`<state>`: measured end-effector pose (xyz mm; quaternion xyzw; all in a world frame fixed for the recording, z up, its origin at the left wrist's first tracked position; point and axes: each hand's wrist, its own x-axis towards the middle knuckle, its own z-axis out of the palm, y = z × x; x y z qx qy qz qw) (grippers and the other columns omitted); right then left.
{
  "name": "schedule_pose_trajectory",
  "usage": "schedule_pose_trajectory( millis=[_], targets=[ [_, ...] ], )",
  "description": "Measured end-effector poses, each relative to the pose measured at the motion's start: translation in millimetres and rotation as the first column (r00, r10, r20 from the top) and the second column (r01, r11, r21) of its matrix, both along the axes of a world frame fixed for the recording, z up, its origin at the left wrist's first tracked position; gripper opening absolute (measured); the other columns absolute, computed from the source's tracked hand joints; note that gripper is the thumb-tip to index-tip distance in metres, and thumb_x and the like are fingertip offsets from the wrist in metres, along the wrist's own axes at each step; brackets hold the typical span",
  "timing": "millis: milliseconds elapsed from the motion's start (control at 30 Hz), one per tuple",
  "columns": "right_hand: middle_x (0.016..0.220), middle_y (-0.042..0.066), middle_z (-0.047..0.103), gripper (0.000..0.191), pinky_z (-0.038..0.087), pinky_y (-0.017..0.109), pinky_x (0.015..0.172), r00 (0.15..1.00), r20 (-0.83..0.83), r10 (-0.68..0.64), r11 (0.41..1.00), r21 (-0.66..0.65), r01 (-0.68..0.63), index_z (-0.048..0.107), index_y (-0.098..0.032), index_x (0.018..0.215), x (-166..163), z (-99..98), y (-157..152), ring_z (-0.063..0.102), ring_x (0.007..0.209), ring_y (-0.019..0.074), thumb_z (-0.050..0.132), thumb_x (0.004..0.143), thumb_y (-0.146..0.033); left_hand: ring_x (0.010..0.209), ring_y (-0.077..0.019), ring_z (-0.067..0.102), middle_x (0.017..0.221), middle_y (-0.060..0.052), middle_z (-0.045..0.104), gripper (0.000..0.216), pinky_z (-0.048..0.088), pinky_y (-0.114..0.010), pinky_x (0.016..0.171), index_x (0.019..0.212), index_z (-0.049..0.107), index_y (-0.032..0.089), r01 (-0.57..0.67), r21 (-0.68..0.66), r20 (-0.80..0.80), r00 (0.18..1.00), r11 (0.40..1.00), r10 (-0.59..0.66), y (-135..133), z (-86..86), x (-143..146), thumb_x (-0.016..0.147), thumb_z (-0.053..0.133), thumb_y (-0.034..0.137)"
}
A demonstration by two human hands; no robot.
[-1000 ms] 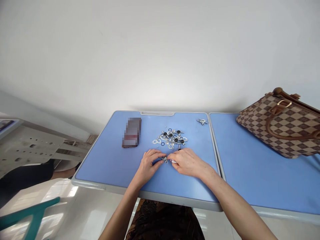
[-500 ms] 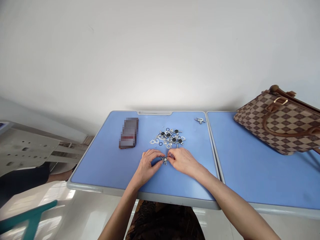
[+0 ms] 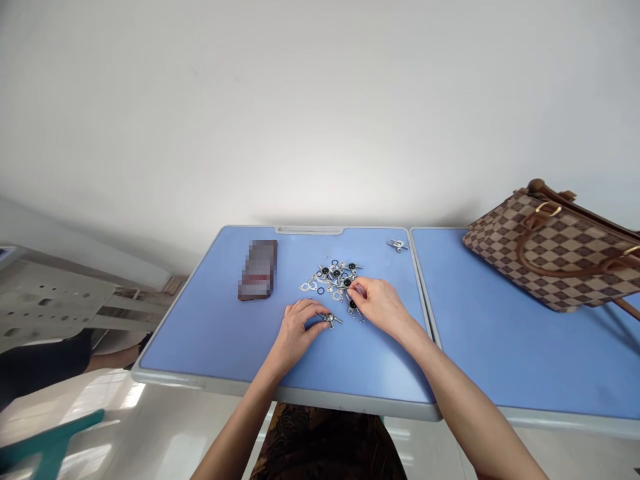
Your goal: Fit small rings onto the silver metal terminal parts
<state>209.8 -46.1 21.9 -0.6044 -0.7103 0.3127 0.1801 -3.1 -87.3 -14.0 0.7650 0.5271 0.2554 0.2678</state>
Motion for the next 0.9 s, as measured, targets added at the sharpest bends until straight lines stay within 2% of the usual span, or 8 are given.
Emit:
schedule_pose_trajectory(
  millis=[167, 267, 333, 433, 533, 633, 767, 900],
  targets=[
    [0.059, -0.003, 0.057, 0.023, 0.030, 0.025, 0.054, 0.999, -0.013, -0.040, 0.998, 0.048, 0.040, 0.066, -0.021, 0.080, 7, -3.4, 8, 0.045, 0.053, 0.0125, 0.050, 0.085, -0.037, 0.103, -0.0228, 0.057, 0.105, -0.003, 0.065, 0.020, 0.039, -0.038, 0.089, 0.099, 0.067, 0.026, -0.011, 0.032, 0.009, 1.000, 0.999, 0.011, 7, -3.3, 3, 0.082, 0.065, 0.017],
    [0.058, -0.003, 0.056, 0.024, 0.030, 0.025, 0.053, 0.999, -0.007, -0.040, 0.997, 0.060, 0.041, 0.066, -0.022, 0.082, 8, -3.0, 9, 0.044, 0.052, 0.0127, 0.049, 0.085, -0.038, 0.090, -0.0179, 0.061, 0.109, -0.003, 0.062, 0.027, 0.042, -0.037, 0.089, 0.105, 0.065, 0.027, -0.016, 0.012, 0.098, 0.995, 1.000, 0.015, 12, -2.7, -4, 0.082, 0.061, 0.013],
    [0.058, -0.002, 0.056, 0.024, 0.030, 0.026, 0.053, 0.999, 0.016, -0.046, 0.997, 0.066, 0.044, 0.067, -0.022, 0.083, 10, -2.6, 9, 0.044, 0.051, 0.0128, 0.049, 0.085, -0.037, 0.083, -0.0148, 0.061, 0.105, -0.003, 0.062, 0.026, 0.045, -0.033, 0.086, 0.103, 0.065, 0.024, -0.072, 0.022, 0.175, 0.982, 0.997, 0.067, 18, 0.0, -11, 0.083, 0.056, 0.011],
    [0.057, -0.003, 0.055, 0.023, 0.030, 0.025, 0.054, 0.998, 0.030, -0.055, 0.997, 0.062, 0.053, 0.067, -0.022, 0.084, 13, -3.0, 11, 0.044, 0.051, 0.0128, 0.049, 0.085, -0.037, 0.077, -0.0136, 0.058, 0.093, -0.002, 0.062, 0.022, 0.047, -0.028, 0.076, 0.094, 0.067, 0.022, -0.153, 0.062, 0.209, 0.968, 0.986, 0.137, 32, 7.4, -18, 0.082, 0.053, 0.010],
    [0.056, -0.003, 0.054, 0.022, 0.029, 0.025, 0.054, 0.998, 0.027, -0.055, 0.997, 0.054, 0.053, 0.067, -0.022, 0.083, 13, -3.8, 12, 0.044, 0.052, 0.0127, 0.050, 0.084, -0.036, 0.076, -0.0132, 0.058, 0.086, 0.000, 0.063, 0.018, 0.047, -0.026, 0.073, 0.088, 0.068, 0.022, -0.087, 0.052, 0.184, 0.980, 0.995, 0.076, 51, 14.2, -16, 0.081, 0.055, 0.012],
    [0.057, -0.003, 0.053, 0.021, 0.028, 0.025, 0.053, 1.000, 0.027, 0.002, 0.999, 0.051, -0.003, 0.066, -0.022, 0.082, 11, -3.4, 11, 0.043, 0.051, 0.0121, 0.050, 0.085, -0.034, 0.074, -0.0128, 0.058, 0.082, 0.000, 0.063, 0.014, 0.047, -0.025, 0.072, 0.084, 0.067, 0.021, -0.062, 0.042, 0.192, 0.980, 0.997, 0.052, 67, 15.4, -15, 0.080, 0.055, 0.014],
    [0.061, -0.003, 0.057, 0.018, 0.030, 0.024, 0.054, 0.991, 0.036, 0.126, 0.991, 0.034, -0.128, 0.066, -0.022, 0.084, 9, -1.6, 7, 0.047, 0.054, 0.0120, 0.050, 0.086, -0.030, 0.072, -0.0134, 0.057, 0.077, 0.000, 0.061, 0.012, 0.047, -0.026, 0.071, 0.084, 0.067, 0.020, -0.174, 0.080, 0.189, 0.969, 0.981, 0.156, 75, 11.8, -28, 0.080, 0.056, 0.018],
    [0.067, -0.002, 0.065, 0.017, 0.034, 0.024, 0.058, 0.980, 0.081, 0.184, 0.981, 0.044, -0.188, 0.066, -0.024, 0.093, 2, -4.1, 3, 0.055, 0.059, 0.0138, 0.050, 0.089, -0.028, 0.075, -0.0136, 0.057, 0.081, -0.001, 0.061, 0.012, 0.047, -0.026, 0.073, 0.085, 0.067, 0.020, -0.089, 0.086, 0.145, 0.987, 0.992, 0.076, 64, 10.4, -32, 0.081, 0.057, 0.015]
  ],
)
